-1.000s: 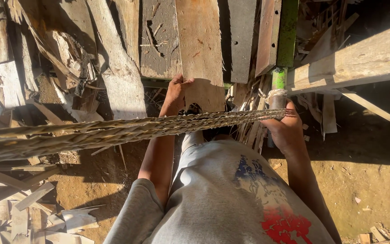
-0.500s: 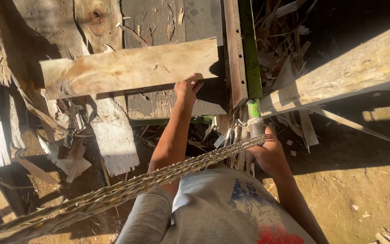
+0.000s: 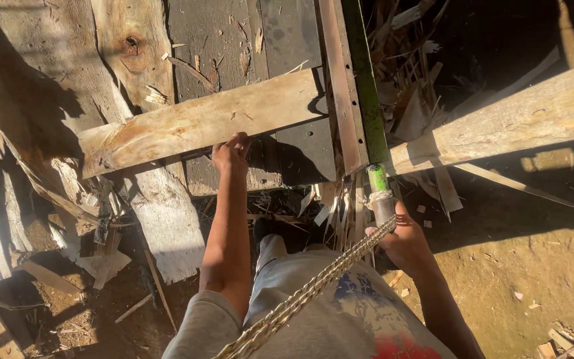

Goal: Feeding thin wood pieces or veneer into a woodworking machine or separator.

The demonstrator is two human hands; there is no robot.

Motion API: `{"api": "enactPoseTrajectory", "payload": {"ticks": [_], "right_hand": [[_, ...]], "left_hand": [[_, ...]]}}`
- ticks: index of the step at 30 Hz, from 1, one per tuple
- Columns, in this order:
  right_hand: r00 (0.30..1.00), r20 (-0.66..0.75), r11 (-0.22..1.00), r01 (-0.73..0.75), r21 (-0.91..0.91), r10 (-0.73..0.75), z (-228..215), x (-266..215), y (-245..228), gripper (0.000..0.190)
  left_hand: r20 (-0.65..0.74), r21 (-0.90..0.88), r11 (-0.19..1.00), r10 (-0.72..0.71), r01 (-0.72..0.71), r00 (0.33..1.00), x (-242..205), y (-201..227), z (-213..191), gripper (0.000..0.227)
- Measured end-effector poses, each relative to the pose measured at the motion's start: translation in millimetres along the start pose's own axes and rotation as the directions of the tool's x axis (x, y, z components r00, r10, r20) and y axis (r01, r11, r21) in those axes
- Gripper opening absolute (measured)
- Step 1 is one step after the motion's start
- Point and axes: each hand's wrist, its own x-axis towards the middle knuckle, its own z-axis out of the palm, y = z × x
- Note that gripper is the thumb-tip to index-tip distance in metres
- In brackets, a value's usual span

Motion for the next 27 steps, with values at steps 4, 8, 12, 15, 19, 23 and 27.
{"api": "enactPoseTrajectory", "payload": {"ticks": [4,8,12,15,19,23,27], "right_hand": [[0.992,-0.122,0.950,-0.048,-0.310,0.010,10,-16,-32,0.064],[0.985,-0.164,0.967,0.008,-0.253,-0.051,15,-9,-13,0.066],[0.981,-0.188,0.972,-0.093,-0.217,0.052,24,14,24,0.068],[0.980,-0.191,0.967,-0.093,-0.236,0.048,21,33,67,0.065],[0.984,-0.168,0.955,-0.109,-0.277,0.064,16,-11,-20,0.065],[0.983,-0.166,0.935,0.009,-0.353,-0.072,-2,-56,-91,0.058],[0.970,-0.205,0.959,0.074,-0.274,-0.134,9,-42,-73,0.051]], "left_hand": [[0.046,-0.037,0.992,0.120,-0.118,0.992,3,-24,37,0.024],[-0.014,0.012,0.978,0.207,-0.207,0.978,17,-38,57,0.023],[-0.038,-0.130,0.974,0.183,-0.186,0.982,19,-42,70,0.044],[-0.070,-0.029,0.982,0.185,-0.187,0.980,46,-59,63,0.039],[-0.009,-0.080,0.979,0.187,-0.188,0.982,69,-70,56,0.044],[-0.015,-0.014,0.983,0.183,-0.183,0.983,42,-57,64,0.043],[-0.059,-0.033,0.979,0.199,-0.201,0.978,46,-55,64,0.041]]}}
